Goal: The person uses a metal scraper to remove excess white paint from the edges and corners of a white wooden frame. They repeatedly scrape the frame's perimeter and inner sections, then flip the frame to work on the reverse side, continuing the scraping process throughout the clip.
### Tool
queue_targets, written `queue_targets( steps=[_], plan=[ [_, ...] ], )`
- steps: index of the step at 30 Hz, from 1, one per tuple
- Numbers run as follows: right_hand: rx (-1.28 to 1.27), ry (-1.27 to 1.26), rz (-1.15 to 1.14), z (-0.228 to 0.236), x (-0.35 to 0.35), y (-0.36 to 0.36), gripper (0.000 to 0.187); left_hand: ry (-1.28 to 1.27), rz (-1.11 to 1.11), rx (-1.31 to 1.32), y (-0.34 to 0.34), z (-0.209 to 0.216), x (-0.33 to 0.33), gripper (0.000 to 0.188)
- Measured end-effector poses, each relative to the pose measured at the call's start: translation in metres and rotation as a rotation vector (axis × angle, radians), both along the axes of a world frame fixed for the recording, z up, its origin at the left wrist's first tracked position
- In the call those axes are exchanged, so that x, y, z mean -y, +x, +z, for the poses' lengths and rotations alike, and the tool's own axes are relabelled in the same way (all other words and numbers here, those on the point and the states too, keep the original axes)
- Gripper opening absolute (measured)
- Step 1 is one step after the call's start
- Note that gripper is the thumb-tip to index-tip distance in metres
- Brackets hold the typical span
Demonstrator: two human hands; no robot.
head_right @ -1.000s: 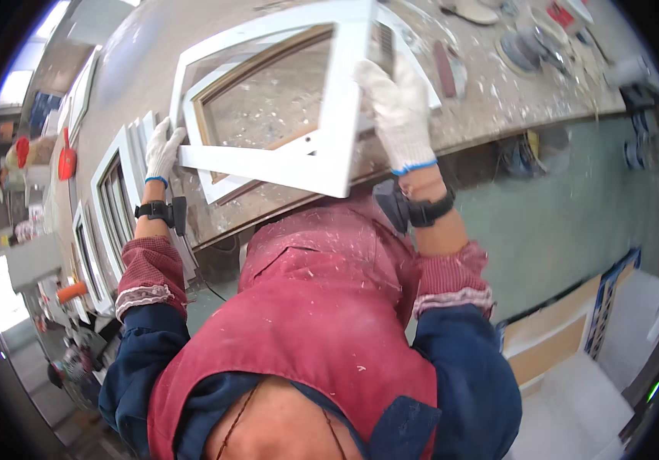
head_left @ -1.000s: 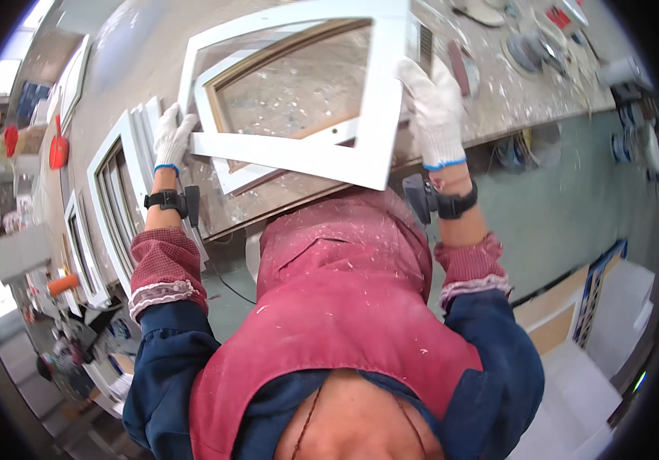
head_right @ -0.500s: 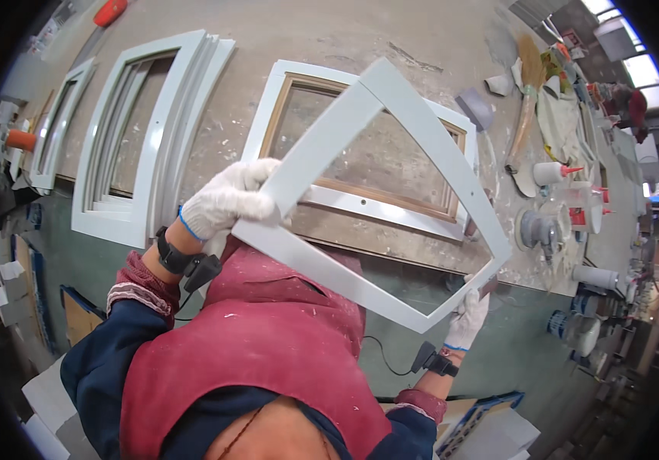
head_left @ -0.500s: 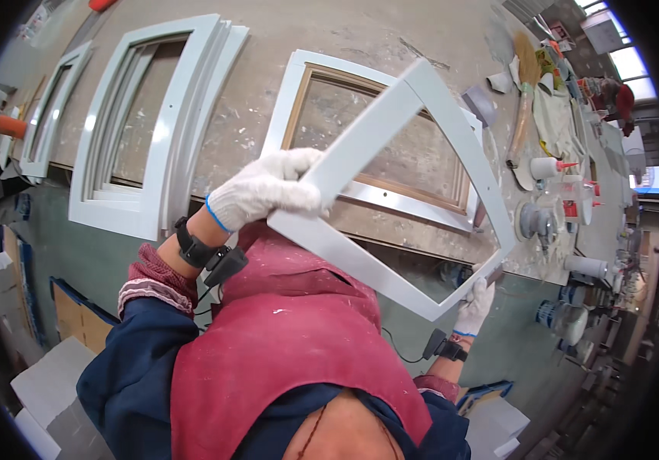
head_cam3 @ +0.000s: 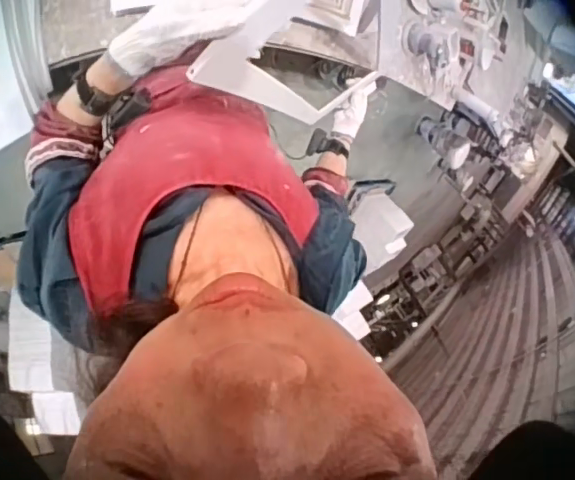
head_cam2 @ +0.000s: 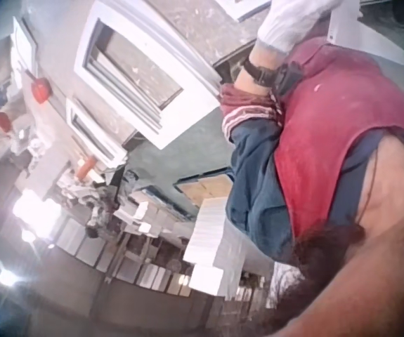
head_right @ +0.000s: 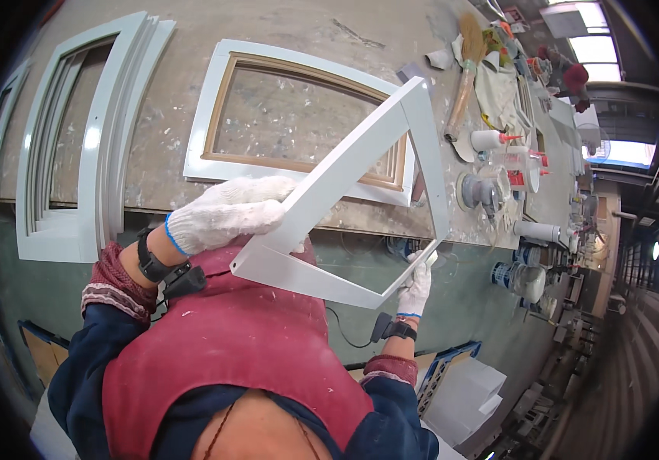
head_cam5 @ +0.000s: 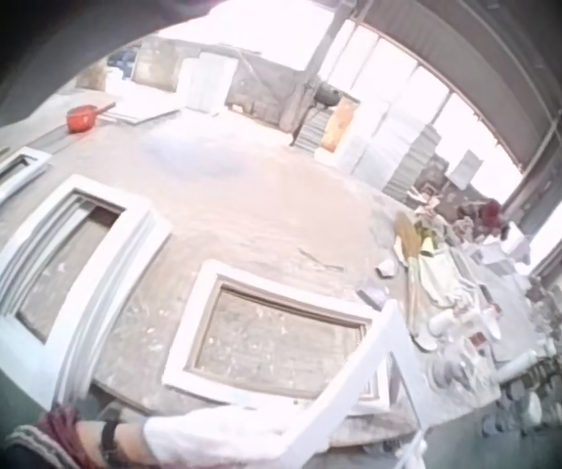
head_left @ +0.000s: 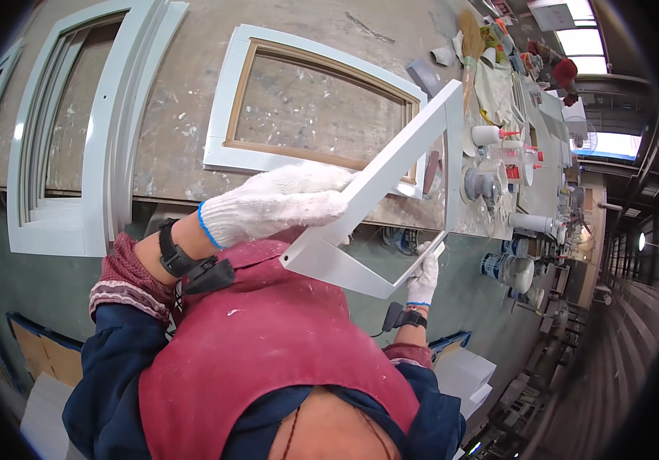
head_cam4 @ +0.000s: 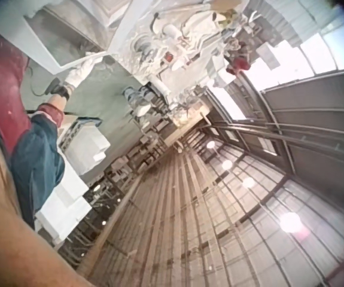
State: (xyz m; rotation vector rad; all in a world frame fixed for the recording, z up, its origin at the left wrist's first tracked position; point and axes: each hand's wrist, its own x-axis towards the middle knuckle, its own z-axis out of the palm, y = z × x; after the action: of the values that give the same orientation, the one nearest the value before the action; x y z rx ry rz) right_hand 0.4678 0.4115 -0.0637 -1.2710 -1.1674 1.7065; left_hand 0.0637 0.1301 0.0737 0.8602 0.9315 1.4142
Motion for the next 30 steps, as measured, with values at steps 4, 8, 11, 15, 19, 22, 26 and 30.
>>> queue_targets(
  steps=[4,8,11,15,19,22,26,30],
  plan=[
    [0.036,0.053,0.01,-0.002,-0.005,-0.002,0.03,0.075,0.116,-0.094,0.002,-0.014,-0.001,0.053],
    [0.113,0.094,0.07,0.003,-0.01,-0.004,0.037,-0.091,0.197,0.027,0.001,-0.021,-0.001,0.053],
    [0.142,0.169,0.119,0.015,-0.02,-0.017,0.036,-0.234,0.294,0.043,-0.006,-0.02,0.003,0.058],
    [0.172,0.237,0.288,0.062,-0.029,-0.068,0.033,-0.119,0.524,-0.591,-0.021,-0.022,0.032,0.054],
    [0.086,0.301,0.29,0.105,-0.027,-0.133,0.037,-0.312,0.763,0.04,-0.013,0.0,0.081,0.028],
    [0.384,0.332,0.351,0.107,-0.036,-0.167,0.051,-0.055,1.141,0.129,-0.004,-0.012,0.121,0.034],
    [0.438,0.64,0.617,0.058,-0.023,-0.189,0.06,0.133,1.509,0.419,-0.005,-0.05,0.182,0.035],
    [0.531,1.058,0.912,0.047,0.011,-0.216,0.062,0.236,1.738,0.336,0.003,-0.065,0.208,0.029]
  ],
)
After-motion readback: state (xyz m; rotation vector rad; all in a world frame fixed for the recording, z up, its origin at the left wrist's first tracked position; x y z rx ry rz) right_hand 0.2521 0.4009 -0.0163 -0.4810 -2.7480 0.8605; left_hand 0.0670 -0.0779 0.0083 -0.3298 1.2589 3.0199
